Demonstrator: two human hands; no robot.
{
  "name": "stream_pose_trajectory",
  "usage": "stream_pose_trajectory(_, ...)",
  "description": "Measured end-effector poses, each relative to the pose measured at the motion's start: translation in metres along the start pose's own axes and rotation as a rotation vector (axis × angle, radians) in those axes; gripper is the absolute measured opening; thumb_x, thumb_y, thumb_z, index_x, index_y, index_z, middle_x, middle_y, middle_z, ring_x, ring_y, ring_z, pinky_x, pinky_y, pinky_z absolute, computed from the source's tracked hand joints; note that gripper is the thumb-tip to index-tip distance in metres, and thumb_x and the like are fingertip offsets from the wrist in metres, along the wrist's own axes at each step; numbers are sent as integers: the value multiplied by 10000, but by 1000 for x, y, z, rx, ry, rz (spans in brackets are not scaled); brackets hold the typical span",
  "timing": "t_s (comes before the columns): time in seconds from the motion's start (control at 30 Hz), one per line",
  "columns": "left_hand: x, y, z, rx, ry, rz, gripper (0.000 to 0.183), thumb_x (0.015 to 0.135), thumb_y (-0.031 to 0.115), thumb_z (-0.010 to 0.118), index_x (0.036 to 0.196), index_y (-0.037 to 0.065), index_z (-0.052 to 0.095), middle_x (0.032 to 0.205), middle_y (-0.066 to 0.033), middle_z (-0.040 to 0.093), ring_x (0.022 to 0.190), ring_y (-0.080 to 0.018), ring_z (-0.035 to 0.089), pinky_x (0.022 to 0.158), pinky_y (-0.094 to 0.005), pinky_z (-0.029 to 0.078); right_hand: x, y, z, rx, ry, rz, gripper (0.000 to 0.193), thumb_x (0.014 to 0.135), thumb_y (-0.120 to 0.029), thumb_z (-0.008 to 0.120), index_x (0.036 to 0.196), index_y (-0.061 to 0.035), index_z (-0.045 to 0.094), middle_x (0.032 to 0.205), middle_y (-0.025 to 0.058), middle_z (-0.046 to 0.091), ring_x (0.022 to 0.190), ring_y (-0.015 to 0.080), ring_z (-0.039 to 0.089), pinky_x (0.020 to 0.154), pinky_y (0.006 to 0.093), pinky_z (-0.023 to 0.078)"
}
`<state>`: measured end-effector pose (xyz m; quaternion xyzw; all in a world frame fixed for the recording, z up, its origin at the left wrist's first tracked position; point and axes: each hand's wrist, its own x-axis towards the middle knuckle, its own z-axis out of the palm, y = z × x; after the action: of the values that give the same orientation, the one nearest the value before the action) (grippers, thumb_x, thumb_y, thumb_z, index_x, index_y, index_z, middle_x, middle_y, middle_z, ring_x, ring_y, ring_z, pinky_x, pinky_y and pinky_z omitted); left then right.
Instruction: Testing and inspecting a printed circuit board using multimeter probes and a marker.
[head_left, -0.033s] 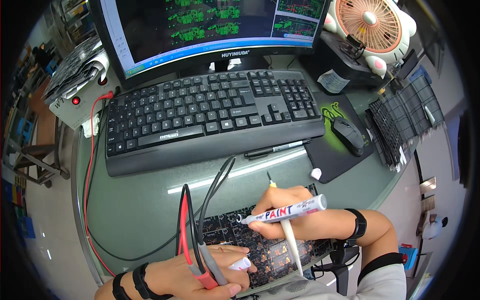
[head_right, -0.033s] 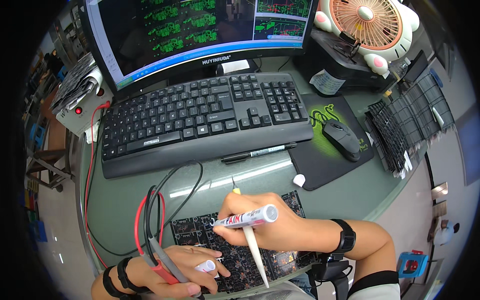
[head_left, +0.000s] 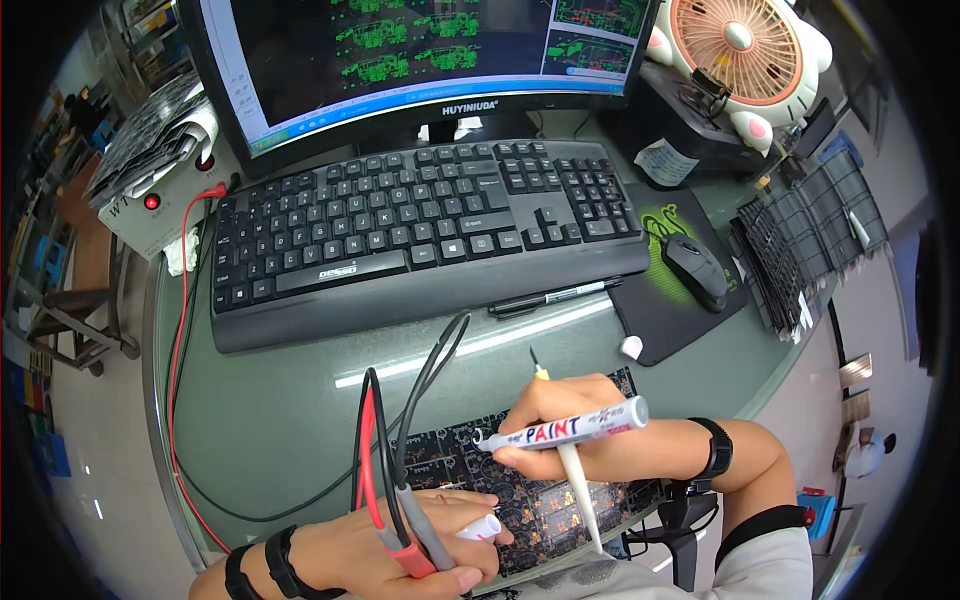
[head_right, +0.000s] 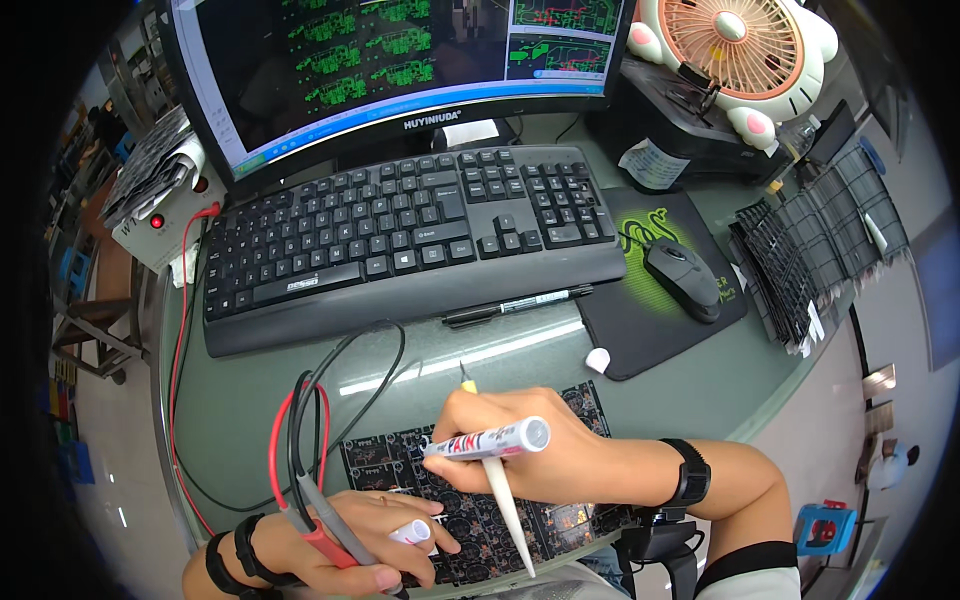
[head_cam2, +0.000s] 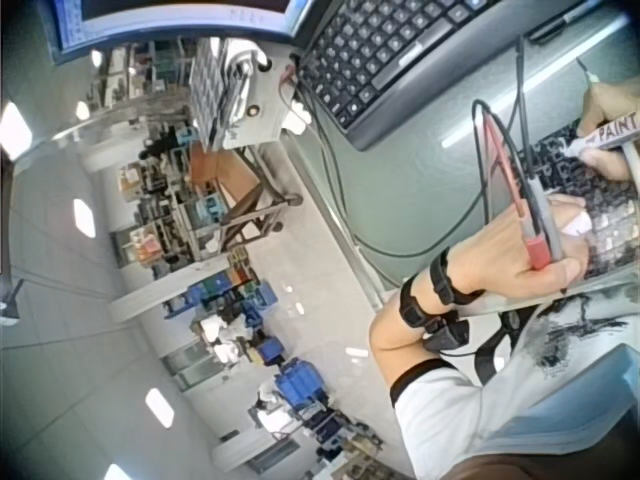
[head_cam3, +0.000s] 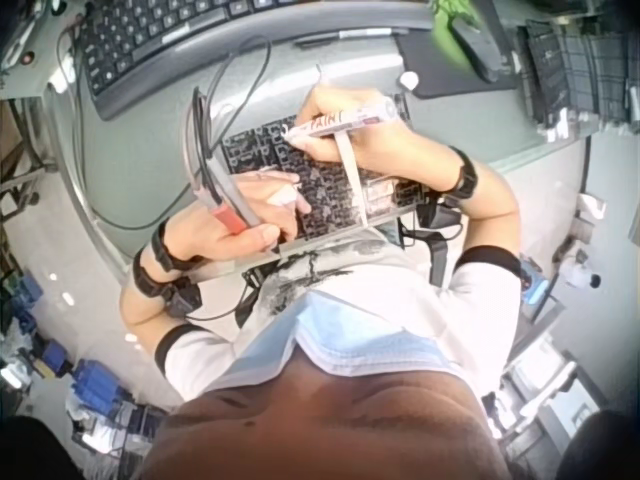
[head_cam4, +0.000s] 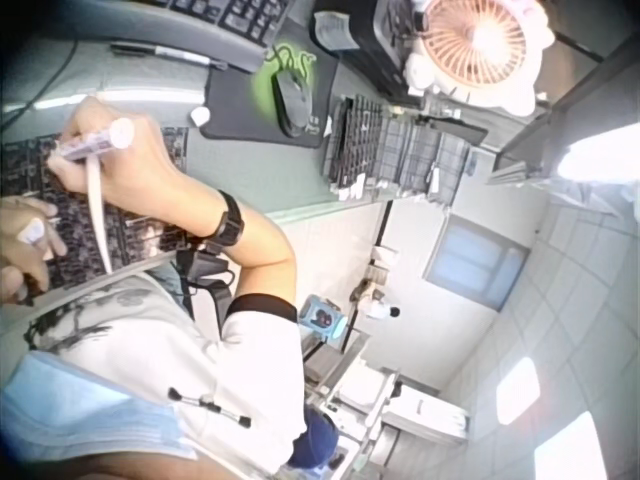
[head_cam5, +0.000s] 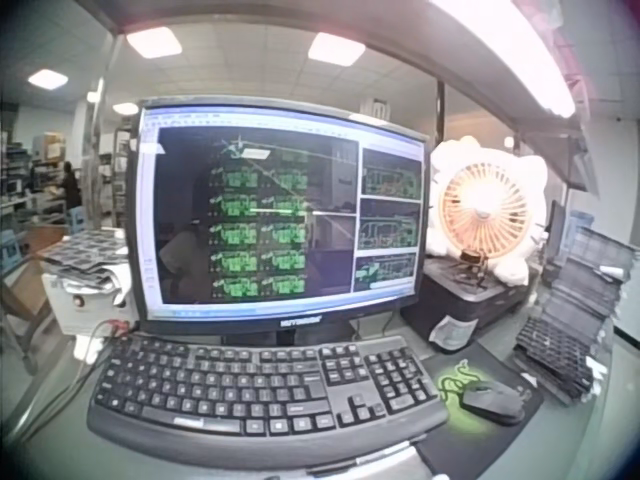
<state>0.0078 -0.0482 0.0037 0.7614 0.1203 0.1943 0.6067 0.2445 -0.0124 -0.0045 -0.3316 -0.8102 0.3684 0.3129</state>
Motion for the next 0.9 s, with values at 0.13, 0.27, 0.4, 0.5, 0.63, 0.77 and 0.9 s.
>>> stream_pose_trajectory(0.13,0,-1,0,1,0,8,248,922,248,475,846,72,633,906,-94,633,1009,-292,609,1025,-459,377,1,0,-2,-76,-7,5,226,791,-189,731,797,-68,539,678,68,598,518,218,575,455,322,439)
stream_pose_trajectory(0.27,0,-1,-2,-10,-5,8,245,923,248,476,857,73,634,914,-101,635,1015,-295,607,1030,-460,372,2,0,0,-30,52,32,204,797,-167,718,800,-66,540,667,70,595,527,224,577,456,321,442)
stream_pose_trajectory(0.4,4,0,-5,-21,-118,-26,331,932,231,393,924,17,645,942,-129,592,1116,-301,578,1118,-445,289,1,-5,-6,-24,-17,39,187,815,-155,696,799,-53,541,655,74,578,532,231,564,467,311,427)
stream_pose_trajectory(0.5,0,-6,-4,36,-178,-13,328,938,227,399,927,10,645,960,-123,614,1123,-307,575,1110,-440,289,0,-14,-14,128,-7,175,194,830,-162,690,825,-37,542,700,49,557,622,149,551,545,281,424)
stream_pose_trajectory(0.63,-5,-7,-1,-115,-97,-70,462,961,330,347,897,-3,660,960,-140,620,1100,-326,578,1098,-450,288,1,-46,-38,254,-93,337,172,913,-155,618,1044,-52,576,757,12,621,652,105,611,562,259,480)
stream_pose_trajectory(0.77,-14,-18,-6,-476,165,57,603,948,410,250,853,-28,654,917,-181,609,964,-298,582,918,-400,420,-38,-48,-39,-376,-274,-57,230,836,-237,657,1018,-119,581,934,65,686,775,221,676,656,321,533)
stream_pose_trajectory(0.9,-3,-11,-14,-510,562,112,644,928,461,219,664,-5,579,700,-91,460,716,-267,591,751,-366,459,-73,-67,-12,-718,-241,-264,312,803,-405,637,932,-139,535,1147,114,628,1022,268,623,838,409,495)
